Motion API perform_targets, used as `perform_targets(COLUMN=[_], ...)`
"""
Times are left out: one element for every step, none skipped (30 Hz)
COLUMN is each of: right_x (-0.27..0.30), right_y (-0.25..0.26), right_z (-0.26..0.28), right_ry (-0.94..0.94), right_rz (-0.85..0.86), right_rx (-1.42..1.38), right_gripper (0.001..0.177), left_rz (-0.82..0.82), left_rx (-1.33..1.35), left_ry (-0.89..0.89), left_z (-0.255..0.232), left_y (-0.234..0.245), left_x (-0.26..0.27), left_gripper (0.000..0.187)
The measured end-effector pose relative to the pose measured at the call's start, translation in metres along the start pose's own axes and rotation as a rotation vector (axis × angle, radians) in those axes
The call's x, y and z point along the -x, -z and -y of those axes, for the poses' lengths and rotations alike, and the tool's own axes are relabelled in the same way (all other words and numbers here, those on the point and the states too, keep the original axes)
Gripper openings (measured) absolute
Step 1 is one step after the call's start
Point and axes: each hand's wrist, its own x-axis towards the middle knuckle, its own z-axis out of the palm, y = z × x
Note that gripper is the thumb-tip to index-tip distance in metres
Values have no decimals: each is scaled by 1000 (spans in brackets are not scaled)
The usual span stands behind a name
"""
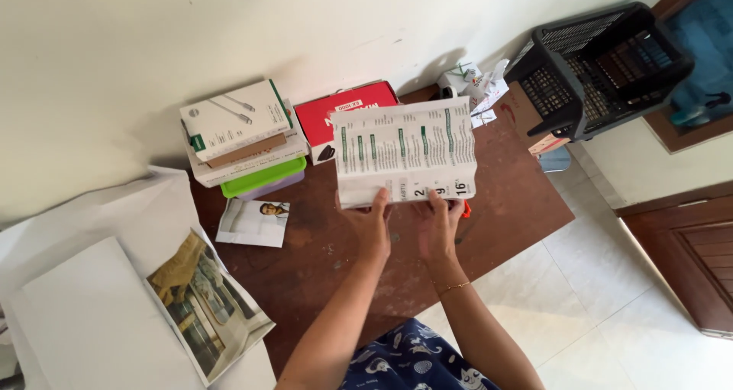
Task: The person folds a printed sheet of paper on a wooden table, trims it with scissors, and then folds it into a fan shape. The person uses both hands to align edges and crease folds, and uses red-handled scissors to cut the paper.
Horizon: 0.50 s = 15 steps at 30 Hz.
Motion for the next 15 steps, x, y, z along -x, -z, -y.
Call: perform_targets(right_x=[0, 0, 0, -1, -2, -3, -4, -7, -9, -11, -13, -15, -16, -18, -20], right_y=[-3, -3, -2, -3, -2, 0, 2, 3, 5, 7, 9, 12, 14, 15, 16], right_z=[2, 4, 6, 7, 7, 7, 6, 5, 5, 4, 3, 3, 3, 2, 1], right_ry=[12, 21, 21, 20, 19, -2, -23, -44, -56, -68, -80, -86, -92, -99, -100], right_rz=[0, 1, -25, -50, -76, -94, -112, -128, -150, -172, -194, -197, -200, -202, -201], right_rx=[-2, 2, 14, 23, 32, 17, 3, -15, -22, -30, -38, -54, -71, -88, -63], right_gripper=[62, 59, 59, 59, 59, 59, 60, 61, 64, 66, 69, 71, 72, 74, 74], left_rz=[4, 2, 0, 6, 13, 20, 28, 37, 46, 50, 53, 54, 34, 15, -5], left_rx=[16, 36, 56, 62, 67, 72, 70, 67, 64, 72, 80, 88, 94, 100, 106], left_ry=[-11, -19, -28, -34, -40, -43, -40, -38, -37, -41, -46, -52, -52, -55, -57], left_z=[1, 4, 8, 9, 10, 13, 15, 15, 16, 16, 17, 18, 19, 19, 18], left_y=[0, 0, 1, 2, 3, 4, 5, 5, 5, 4, 3, 2, 1, 0, -1], left_x=[-2, -2, -1, -2, -3, -2, -1, -2, -2, -3, -3, -2, -2, -2, -3], left_gripper=[97, 95, 92, 90, 87, 85, 84, 82, 81, 80, 79, 77, 74, 72, 69])
